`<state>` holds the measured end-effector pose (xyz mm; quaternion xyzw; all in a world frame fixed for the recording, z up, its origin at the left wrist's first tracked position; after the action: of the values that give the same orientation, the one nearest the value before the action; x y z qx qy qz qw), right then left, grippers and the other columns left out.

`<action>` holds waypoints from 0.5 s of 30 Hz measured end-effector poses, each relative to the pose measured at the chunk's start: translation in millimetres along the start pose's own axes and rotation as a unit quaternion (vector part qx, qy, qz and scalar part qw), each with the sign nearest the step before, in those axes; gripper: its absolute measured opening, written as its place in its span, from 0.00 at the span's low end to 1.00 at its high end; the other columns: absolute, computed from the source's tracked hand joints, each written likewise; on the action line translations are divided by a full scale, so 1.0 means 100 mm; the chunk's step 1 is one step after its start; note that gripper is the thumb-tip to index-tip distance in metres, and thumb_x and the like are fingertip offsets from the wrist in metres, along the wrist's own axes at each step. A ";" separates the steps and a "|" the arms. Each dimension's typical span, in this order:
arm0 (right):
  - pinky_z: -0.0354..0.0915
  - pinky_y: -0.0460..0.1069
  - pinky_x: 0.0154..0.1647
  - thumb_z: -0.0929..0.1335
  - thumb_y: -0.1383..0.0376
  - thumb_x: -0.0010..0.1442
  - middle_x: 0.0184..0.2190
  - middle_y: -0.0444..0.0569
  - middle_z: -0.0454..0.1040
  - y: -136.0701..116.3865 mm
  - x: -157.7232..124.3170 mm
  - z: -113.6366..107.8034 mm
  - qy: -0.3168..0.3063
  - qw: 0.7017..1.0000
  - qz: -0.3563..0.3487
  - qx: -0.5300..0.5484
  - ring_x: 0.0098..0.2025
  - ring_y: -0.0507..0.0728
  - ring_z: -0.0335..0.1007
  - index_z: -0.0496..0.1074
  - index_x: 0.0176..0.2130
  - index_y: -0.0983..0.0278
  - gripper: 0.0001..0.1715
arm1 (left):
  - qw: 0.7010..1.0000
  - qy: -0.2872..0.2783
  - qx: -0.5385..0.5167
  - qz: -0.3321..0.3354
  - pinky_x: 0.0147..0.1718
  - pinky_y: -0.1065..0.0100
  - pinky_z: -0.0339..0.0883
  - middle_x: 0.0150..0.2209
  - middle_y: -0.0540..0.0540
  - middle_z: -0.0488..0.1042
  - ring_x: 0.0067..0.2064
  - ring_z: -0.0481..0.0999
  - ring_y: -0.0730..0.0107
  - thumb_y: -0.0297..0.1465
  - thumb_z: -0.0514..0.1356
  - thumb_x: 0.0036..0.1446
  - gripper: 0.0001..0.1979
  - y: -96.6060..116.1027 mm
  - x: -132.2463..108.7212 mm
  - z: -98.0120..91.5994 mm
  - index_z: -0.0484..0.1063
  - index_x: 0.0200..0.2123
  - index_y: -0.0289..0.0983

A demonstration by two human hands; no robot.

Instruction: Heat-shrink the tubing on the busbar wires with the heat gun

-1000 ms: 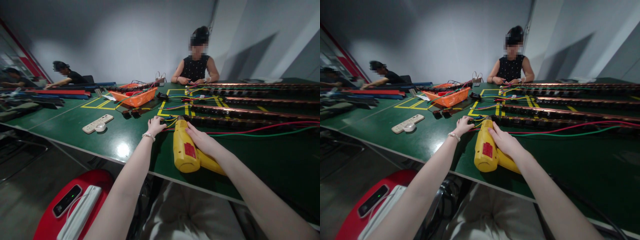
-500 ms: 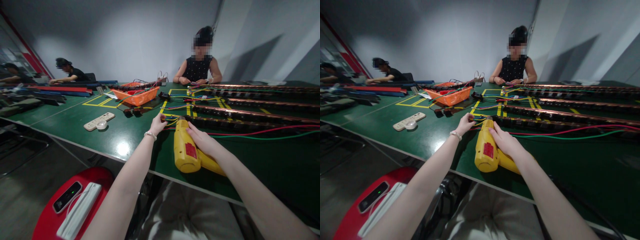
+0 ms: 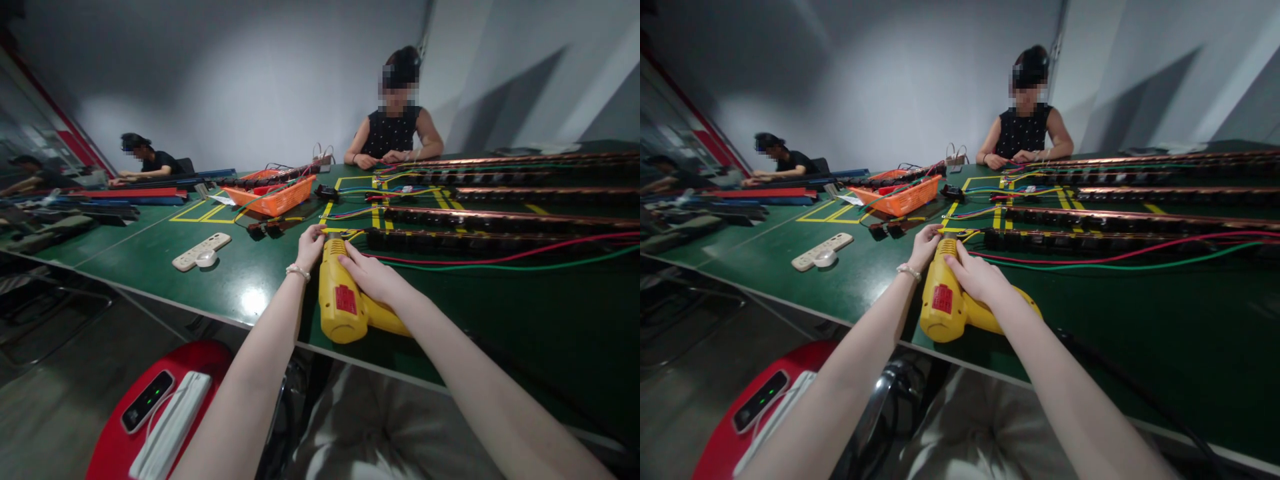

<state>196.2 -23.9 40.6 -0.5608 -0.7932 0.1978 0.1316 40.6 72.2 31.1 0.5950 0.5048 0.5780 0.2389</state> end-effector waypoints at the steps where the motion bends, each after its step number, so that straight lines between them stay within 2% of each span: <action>1: 0.59 0.61 0.53 0.46 0.41 0.62 0.56 0.57 0.67 -0.01 0.00 0.00 0.000 1.000 -0.002 0.000 0.56 0.68 0.64 0.42 0.67 0.55 0.42 | 1.000 0.003 -0.007 0.000 0.41 0.69 0.68 0.37 0.43 0.77 0.37 0.75 0.71 0.23 0.55 0.50 0.12 0.00 0.00 -0.01 0.73 0.38 0.33; 4: 0.59 0.60 0.53 0.46 0.41 0.62 0.56 0.58 0.68 -0.04 0.01 0.00 0.002 1.000 -0.007 0.002 0.56 0.68 0.64 0.42 0.68 0.56 0.42 | 1.000 0.016 -0.017 -0.007 0.36 0.72 0.66 0.31 0.45 0.76 0.33 0.73 0.72 0.29 0.58 0.52 0.05 -0.02 0.00 -0.04 0.72 0.30 0.33; 8: 0.60 0.61 0.52 0.46 0.41 0.62 0.56 0.59 0.67 -0.05 0.02 0.00 0.006 1.000 -0.016 0.002 0.56 0.68 0.64 0.42 0.67 0.56 0.42 | 1.000 0.015 0.011 -0.013 0.28 0.73 0.60 0.22 0.50 0.69 0.26 0.66 0.76 0.38 0.58 0.55 0.15 0.01 -0.03 -0.06 0.69 0.23 0.34; 12: 0.61 0.61 0.50 0.46 0.41 0.62 0.54 0.59 0.69 -0.04 0.03 0.01 0.018 0.999 -0.028 -0.004 0.55 0.68 0.66 0.44 0.67 0.57 0.42 | 1.000 0.002 -0.017 0.015 0.31 0.74 0.60 0.25 0.50 0.70 0.29 0.67 0.76 0.33 0.57 0.56 0.10 0.07 -0.04 -0.05 0.68 0.25 0.34; 15: 0.64 0.59 0.45 0.48 0.43 0.63 0.49 0.59 0.72 -0.05 0.02 -0.05 0.046 0.998 -0.043 -0.015 0.50 0.68 0.70 0.50 0.66 0.59 0.40 | 0.999 -0.010 -0.038 0.015 0.34 0.74 0.62 0.29 0.49 0.72 0.31 0.69 0.75 0.31 0.57 0.55 0.06 0.05 -0.04 -0.02 0.68 0.29 0.34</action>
<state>193.3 -23.0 47.2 -0.5368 -0.8124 0.1543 0.1674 41.1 65.8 34.1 0.5986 0.4711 0.5946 0.2574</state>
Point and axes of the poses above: each hand's wrist, its own x-axis towards the middle knuckle, its own z-axis out of the palm, y = z × x, the point moved 10 cm from there along x, towards the middle knuckle
